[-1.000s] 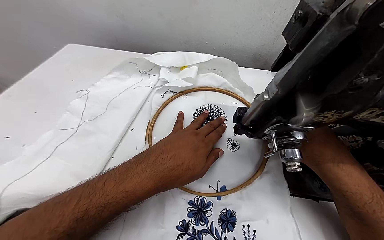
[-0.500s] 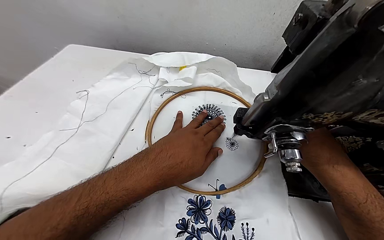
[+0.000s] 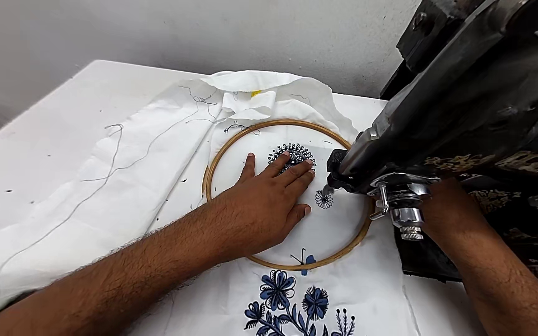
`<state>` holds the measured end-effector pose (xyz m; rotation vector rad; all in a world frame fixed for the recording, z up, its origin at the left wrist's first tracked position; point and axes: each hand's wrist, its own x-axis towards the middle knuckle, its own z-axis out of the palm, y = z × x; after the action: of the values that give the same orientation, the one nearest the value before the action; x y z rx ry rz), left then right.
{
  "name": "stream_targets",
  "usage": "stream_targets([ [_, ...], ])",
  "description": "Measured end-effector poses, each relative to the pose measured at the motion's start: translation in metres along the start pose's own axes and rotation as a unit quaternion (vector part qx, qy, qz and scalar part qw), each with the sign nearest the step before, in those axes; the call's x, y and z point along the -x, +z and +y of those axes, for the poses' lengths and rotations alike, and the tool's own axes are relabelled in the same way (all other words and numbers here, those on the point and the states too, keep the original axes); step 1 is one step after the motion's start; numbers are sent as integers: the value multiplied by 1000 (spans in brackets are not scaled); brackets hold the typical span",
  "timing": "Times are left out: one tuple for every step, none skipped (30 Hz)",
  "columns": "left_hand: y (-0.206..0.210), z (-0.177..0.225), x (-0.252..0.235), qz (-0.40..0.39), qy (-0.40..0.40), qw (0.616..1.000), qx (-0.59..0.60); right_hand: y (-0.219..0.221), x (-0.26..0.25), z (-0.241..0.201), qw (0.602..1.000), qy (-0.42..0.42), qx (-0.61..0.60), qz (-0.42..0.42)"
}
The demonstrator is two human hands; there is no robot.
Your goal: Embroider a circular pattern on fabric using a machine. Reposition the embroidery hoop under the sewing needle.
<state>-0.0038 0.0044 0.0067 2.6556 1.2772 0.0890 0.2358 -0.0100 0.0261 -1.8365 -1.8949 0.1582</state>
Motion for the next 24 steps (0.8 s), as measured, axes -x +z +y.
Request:
stream_targets([
  [0,0,0,1,-1,1000,1,1,0,1,1000,-7,-4,4],
  [0,-1,0,3,-2,1000,0,4,0,3,1000,-22,-5,10],
  [0,-1,0,7,-1,1000,-2,6,-1,5,999,-34,-12,14],
  [0,-1,0,9,-2,1000,-3,7,-1,7,999,-42,-18,16],
  [0,-1,0,9,-3,1000,-5,7,-1,7,999,-46,-19,16],
  [0,-1,1,7,-3,1000,-6,6,-1,6,999,-48,-12,13],
  [-1,-1,1,2,-5,1000,-6,4,0,4,999,-40,-5,4],
  [-1,0,1,-2,-6,1000,-7,2,0,2,1000,-23,-5,-8],
  [-1,1,2,-5,-6,1000,-9,1,0,0,1000,-10,-2,-16],
  [-2,1,2,-8,-7,1000,-10,-1,0,-2,1000,1,0,-23],
  [-2,2,3,-11,-6,1000,-11,-2,-1,-5,1000,9,2,-29],
  [-2,3,3,-10,-6,1000,-11,-4,-1,-8,999,19,6,-37],
  [-1,4,4,-9,-5,1000,-10,-5,-1,-8,999,14,17,-40],
  [-1,5,5,-7,-4,1000,-10,-7,-1,-10,998,12,29,-49],
  [-1,5,5,-7,-3,1000,-11,-10,-2,-12,997,10,44,-61],
  [-1,6,5,-10,-3,1000,-12,-11,-2,-14,996,8,51,-69],
  [-2,7,5,-12,-2,1000,-13,-11,-2,-13,996,-2,53,-68],
  [-2,7,5,-13,-2,1000,-13,-11,-3,-11,997,-13,49,-62],
  [-2,7,5,-13,-1,1000,-13,-10,-3,-11,997,-12,44,-61],
  [-1,6,5,-10,0,1000,-13,-11,-2,-12,997,1,44,-65],
  [-1,6,5,-10,-1,1000,-13,-12,-2,-15,996,24,50,-75],
  [-1,4,4,-8,-2,1000,-10,-11,-2,-16,995,29,56,-73],
  [-1,3,4,-10,-2,1000,-9,-9,-1,-14,996,25,60,-67],
  [-2,2,3,-13,-3,1000,-10,-6,0,-11,997,7,54,-49],
])
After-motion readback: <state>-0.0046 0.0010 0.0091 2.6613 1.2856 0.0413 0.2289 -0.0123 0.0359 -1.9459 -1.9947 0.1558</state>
